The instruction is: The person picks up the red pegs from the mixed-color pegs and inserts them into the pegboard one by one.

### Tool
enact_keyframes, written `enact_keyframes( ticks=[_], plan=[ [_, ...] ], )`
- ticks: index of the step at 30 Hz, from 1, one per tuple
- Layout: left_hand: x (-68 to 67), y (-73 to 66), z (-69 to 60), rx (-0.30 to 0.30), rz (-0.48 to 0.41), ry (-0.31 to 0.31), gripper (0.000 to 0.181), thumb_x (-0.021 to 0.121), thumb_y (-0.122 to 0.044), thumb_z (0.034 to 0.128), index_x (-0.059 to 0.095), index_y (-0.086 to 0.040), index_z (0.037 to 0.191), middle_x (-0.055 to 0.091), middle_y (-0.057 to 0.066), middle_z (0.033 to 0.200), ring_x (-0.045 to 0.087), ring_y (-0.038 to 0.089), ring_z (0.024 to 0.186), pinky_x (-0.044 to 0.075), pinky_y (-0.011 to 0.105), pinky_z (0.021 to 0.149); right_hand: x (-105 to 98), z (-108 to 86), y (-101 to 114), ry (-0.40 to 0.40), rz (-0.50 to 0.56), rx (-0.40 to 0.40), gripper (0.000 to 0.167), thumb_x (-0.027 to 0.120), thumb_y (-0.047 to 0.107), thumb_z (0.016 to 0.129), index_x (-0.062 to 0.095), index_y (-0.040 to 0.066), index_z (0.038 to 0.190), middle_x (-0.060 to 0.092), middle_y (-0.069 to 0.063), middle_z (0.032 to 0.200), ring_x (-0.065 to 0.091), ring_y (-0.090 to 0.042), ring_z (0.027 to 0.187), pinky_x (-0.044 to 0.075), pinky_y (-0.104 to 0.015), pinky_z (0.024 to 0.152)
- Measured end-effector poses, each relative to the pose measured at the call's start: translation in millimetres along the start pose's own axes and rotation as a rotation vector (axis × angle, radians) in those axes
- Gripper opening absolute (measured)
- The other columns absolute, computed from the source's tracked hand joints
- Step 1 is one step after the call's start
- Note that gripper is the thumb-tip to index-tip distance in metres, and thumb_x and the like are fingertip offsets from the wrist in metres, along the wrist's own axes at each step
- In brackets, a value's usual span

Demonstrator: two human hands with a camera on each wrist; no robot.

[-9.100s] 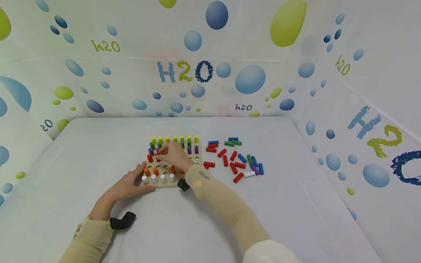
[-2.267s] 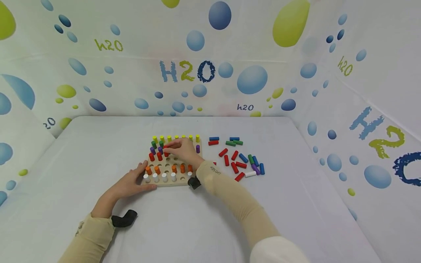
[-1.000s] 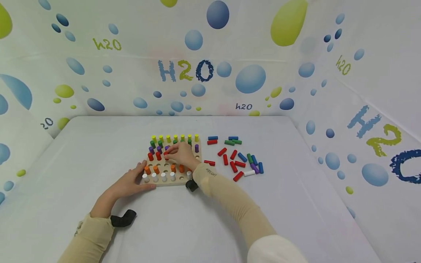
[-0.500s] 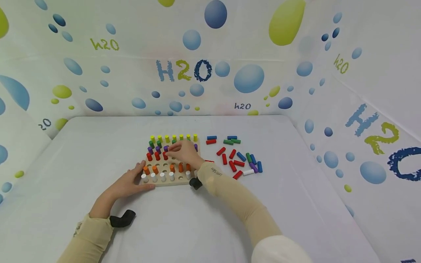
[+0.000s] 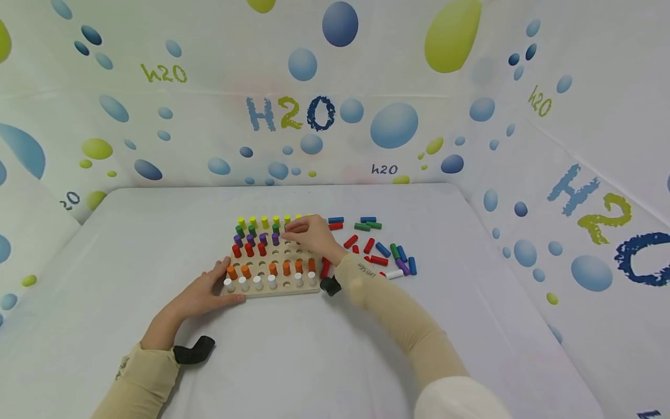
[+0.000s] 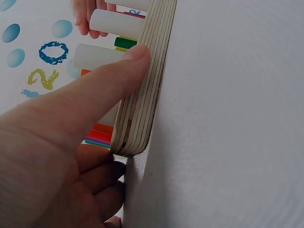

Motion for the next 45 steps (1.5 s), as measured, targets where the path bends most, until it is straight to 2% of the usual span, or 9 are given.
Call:
enact_keyframes(
  ticks=[9,18,26,34,40,45],
  plan=[
    [0.2,-0.6,-1.5,0.008,-0.003,-0.007,0.109,0.070,-0.051,0.0730,0.009,0.003,0.145,0.009,0.025,0.149,0.005,0.040,0.136,0.004,0.055,0.108,-28.4,1.3,-13.9,-0.037,-0.014,-0.036,0.029,0.069,0.022,0.083,0.067,0.005,0.106,0.069,-0.005,0.098,0.064,-0.015,0.093,0.050,-0.030,0.085],
    [-0.9,-0.4,-1.9,0.003,0.002,-0.013,0.108,0.070,-0.051,0.0732,0.010,0.003,0.145,0.009,0.024,0.149,0.004,0.039,0.136,0.004,0.054,0.109,-55.4,4.0,-32.2,-0.086,-0.050,-0.003,0.031,0.068,0.024,0.083,0.066,0.005,0.108,0.068,-0.007,0.101,0.063,-0.018,0.095,0.050,-0.031,0.086],
    [-1.3,-2.6,-1.9,-0.001,0.002,-0.010,0.108,0.071,-0.050,0.0730,0.010,0.003,0.145,0.009,0.024,0.149,0.004,0.039,0.136,0.004,0.055,0.108,-72.0,6.8,-46.6,-0.102,-0.057,0.017,0.032,0.068,0.022,0.083,0.065,0.004,0.109,0.068,-0.008,0.101,0.063,-0.019,0.094,0.050,-0.033,0.087],
    [0.3,-2.4,-1.3,0.013,-0.008,-0.007,0.108,0.071,-0.049,0.0732,0.010,0.003,0.144,0.009,0.024,0.149,0.004,0.039,0.136,0.003,0.055,0.108,-79.1,9.3,-48.3,-0.103,-0.107,0.033,0.032,0.067,0.020,0.084,0.065,0.001,0.109,0.067,-0.011,0.103,0.063,-0.022,0.095,0.050,-0.034,0.086],
    [1.6,-1.8,-1.4,0.015,-0.013,-0.009,0.108,0.071,-0.049,0.0729,0.010,0.004,0.144,0.009,0.024,0.149,0.004,0.039,0.136,0.004,0.055,0.108,-77.2,15.4,-50.2,-0.064,-0.194,0.042,0.030,0.067,0.019,0.085,0.064,0.003,0.110,0.067,-0.009,0.103,0.062,-0.020,0.096,0.049,-0.033,0.087],
    [1.4,0.0,-1.2,0.009,-0.007,-0.010,0.108,0.071,-0.050,0.0731,0.010,0.003,0.144,0.009,0.024,0.149,0.004,0.039,0.136,0.004,0.055,0.108,-73.1,24.8,-51.0,0.000,-0.371,0.004,0.029,0.066,0.017,0.085,0.064,0.003,0.111,0.065,-0.009,0.106,0.059,-0.021,0.099,0.048,-0.034,0.088]
  ],
)
Point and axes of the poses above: each hand's wrist, its own z-axis towards the middle knuckle, its own x-axis out of the palm, y = z × x, the point moved 5 cm from there along z, towards the middle knuckle
